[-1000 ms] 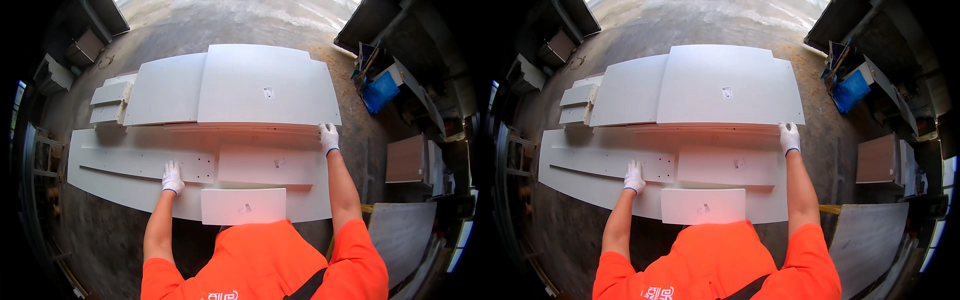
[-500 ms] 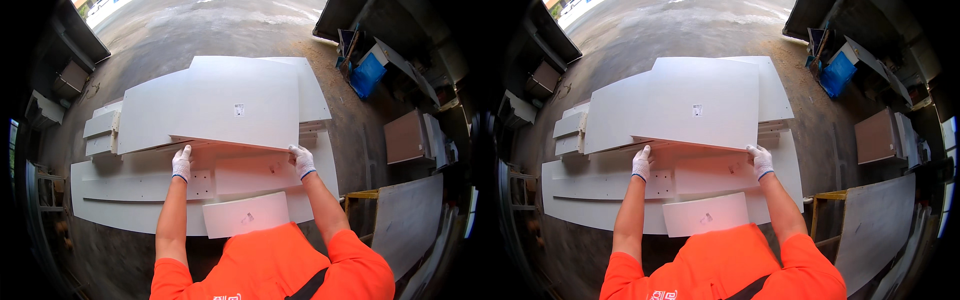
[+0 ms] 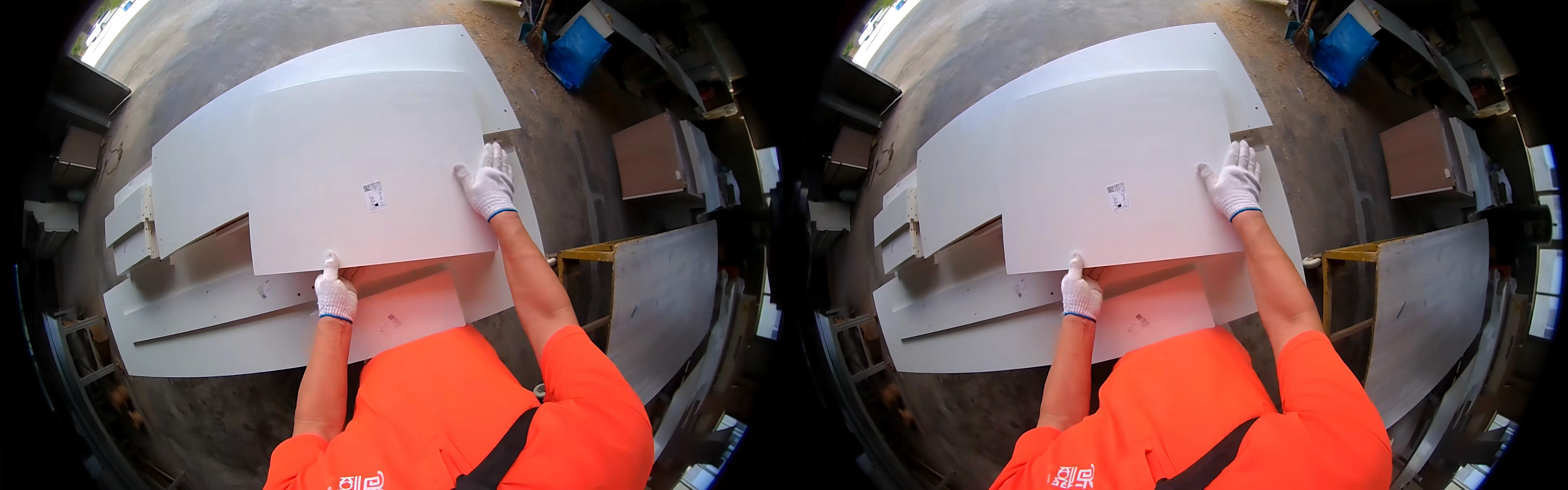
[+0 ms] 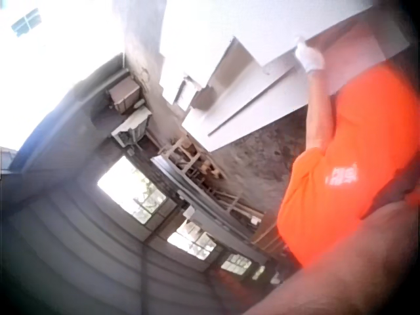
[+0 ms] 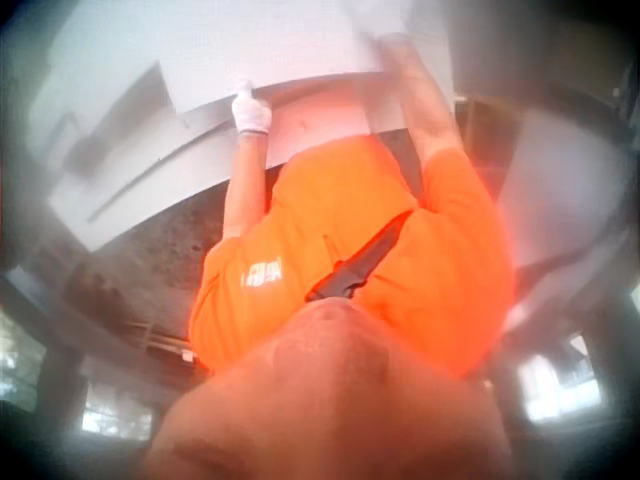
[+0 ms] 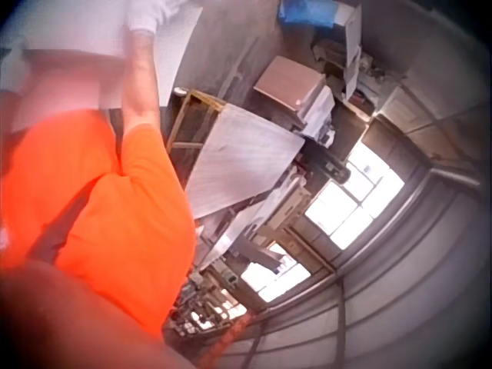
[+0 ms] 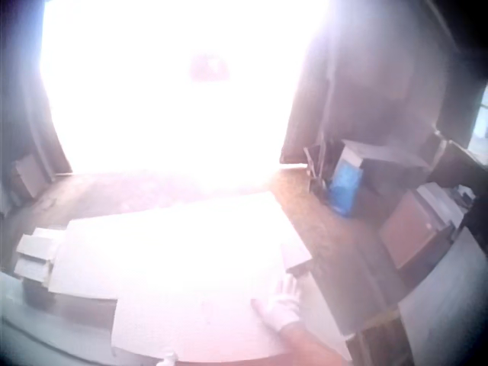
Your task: The person organizes white furniture panels on a table, then moves to a separate workbench to pick up and inspect small fasteners by hand.
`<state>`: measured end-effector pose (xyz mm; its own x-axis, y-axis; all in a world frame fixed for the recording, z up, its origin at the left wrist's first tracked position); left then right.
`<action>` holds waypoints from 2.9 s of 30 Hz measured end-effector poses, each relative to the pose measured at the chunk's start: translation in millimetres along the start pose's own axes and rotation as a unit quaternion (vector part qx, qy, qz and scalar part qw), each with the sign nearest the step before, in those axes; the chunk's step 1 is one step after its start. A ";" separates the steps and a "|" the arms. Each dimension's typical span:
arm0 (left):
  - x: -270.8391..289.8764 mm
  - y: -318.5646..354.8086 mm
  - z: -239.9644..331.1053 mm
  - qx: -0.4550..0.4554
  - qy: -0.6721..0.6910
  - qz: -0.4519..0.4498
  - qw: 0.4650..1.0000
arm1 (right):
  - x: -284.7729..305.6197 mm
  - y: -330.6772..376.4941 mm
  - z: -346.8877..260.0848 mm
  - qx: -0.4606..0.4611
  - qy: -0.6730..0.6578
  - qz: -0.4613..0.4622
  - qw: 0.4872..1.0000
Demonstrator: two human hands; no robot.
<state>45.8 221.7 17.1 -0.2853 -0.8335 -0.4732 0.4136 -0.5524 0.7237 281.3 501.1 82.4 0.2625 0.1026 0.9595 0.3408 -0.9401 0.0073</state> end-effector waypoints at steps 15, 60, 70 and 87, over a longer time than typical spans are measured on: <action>78.7 119.6 -79.1 0.063 0.041 0.018 0.997 | -27.8 57.9 52.1 -0.232 -0.407 -0.152 0.870; -135.0 -89.7 94.4 -0.420 -0.800 -0.008 0.429 | -47.9 -90.3 -16.9 0.077 0.046 0.072 0.993; 4.7 -119.9 242.4 -0.337 -0.738 0.321 0.488 | -46.8 -88.1 -16.5 0.114 0.067 0.126 0.983; -3.0 -91.8 186.0 -0.418 -0.627 0.328 0.570 | -123.6 -124.6 -408.6 0.214 -0.291 -0.323 0.875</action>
<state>-152.1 276.9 45.5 -0.0096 -0.4901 0.8716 0.9044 -0.3760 -0.2015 -162.5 472.8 78.1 0.2632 0.8328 0.4870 0.8618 -0.4299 0.2693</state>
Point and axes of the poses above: each hand's wrist, its own y-axis away from the middle knuckle, its own x-axis out of the back of the hand, z = x × y, the point moved 3 cm from there along -y, towards the middle knuckle, and after that the axes turned 6 degrees about x, right-handed, at the moved point
